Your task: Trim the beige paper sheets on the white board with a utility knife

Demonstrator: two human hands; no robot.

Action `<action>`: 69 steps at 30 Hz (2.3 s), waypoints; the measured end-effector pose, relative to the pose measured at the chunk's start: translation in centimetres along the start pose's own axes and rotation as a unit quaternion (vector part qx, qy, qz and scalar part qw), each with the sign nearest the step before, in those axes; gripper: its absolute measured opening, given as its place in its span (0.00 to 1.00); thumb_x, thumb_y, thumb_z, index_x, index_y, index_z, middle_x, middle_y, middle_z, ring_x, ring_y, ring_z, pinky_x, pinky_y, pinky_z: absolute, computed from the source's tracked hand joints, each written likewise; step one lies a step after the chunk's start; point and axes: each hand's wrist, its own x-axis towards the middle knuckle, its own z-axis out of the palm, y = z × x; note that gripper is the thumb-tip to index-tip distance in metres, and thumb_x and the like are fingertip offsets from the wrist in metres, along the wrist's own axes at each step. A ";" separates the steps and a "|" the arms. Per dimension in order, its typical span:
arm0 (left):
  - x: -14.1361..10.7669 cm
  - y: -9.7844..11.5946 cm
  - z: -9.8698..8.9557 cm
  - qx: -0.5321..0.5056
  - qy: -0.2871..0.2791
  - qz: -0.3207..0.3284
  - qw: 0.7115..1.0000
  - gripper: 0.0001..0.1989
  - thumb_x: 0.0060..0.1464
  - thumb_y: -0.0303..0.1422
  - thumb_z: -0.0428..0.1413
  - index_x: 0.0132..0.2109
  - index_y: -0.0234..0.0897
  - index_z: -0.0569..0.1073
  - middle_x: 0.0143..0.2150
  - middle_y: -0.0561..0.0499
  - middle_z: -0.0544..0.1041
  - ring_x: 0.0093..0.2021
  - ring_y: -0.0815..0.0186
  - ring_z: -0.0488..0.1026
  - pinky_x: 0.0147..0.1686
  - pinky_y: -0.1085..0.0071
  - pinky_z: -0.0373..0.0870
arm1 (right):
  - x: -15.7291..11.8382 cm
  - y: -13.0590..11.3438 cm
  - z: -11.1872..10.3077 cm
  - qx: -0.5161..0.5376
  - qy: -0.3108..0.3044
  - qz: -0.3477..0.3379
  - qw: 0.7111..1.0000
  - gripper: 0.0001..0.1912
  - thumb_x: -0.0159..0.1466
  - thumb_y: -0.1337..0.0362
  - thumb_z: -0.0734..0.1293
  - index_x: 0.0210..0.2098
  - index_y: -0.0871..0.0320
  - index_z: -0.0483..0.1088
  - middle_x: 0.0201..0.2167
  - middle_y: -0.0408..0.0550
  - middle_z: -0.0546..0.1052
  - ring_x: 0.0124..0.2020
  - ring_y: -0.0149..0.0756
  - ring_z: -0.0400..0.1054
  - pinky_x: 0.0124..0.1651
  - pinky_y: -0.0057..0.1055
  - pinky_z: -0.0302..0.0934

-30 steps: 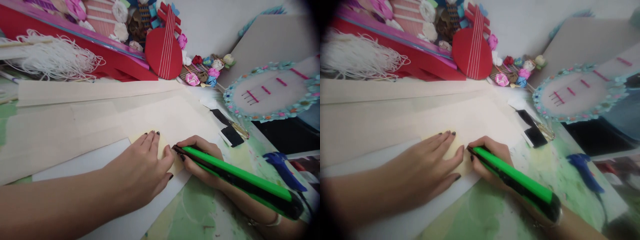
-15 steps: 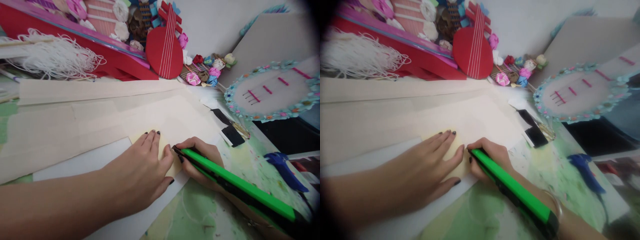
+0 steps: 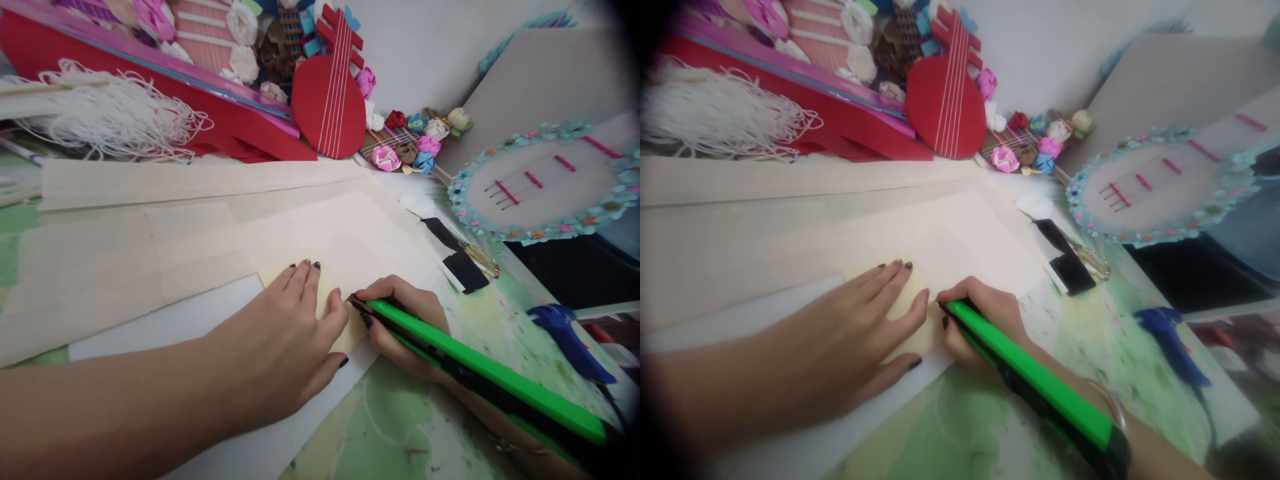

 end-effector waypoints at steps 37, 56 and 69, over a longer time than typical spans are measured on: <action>0.1 -0.2 0.2 -0.002 0.002 -0.005 1.000 0.28 0.61 0.48 0.49 0.56 0.28 0.68 0.57 0.19 0.69 0.59 0.35 0.68 0.54 0.47 0.66 | -1.3 0.4 0.7 -0.045 0.053 0.002 0.998 0.12 0.50 0.70 0.62 0.33 0.53 0.70 0.22 0.39 0.78 0.16 0.26 0.67 0.19 0.23 0.57; 0.2 -0.3 0.1 -0.009 -0.005 0.002 1.000 0.28 0.62 0.48 0.48 0.56 0.27 0.69 0.57 0.19 0.68 0.59 0.34 0.67 0.54 0.46 0.66 | -1.1 -1.1 -0.6 -0.065 0.021 0.001 0.998 0.11 0.50 0.72 0.62 0.32 0.54 0.68 0.21 0.40 0.78 0.15 0.26 0.67 0.17 0.22 0.57; 0.2 -0.3 0.1 0.008 -0.009 0.007 1.000 0.29 0.61 0.49 0.48 0.56 0.28 0.69 0.57 0.20 0.69 0.59 0.35 0.68 0.55 0.47 0.66 | -1.8 -0.8 -0.3 -0.053 0.047 -0.004 0.997 0.11 0.50 0.72 0.60 0.32 0.53 0.68 0.19 0.37 0.75 0.14 0.25 0.63 0.18 0.24 0.52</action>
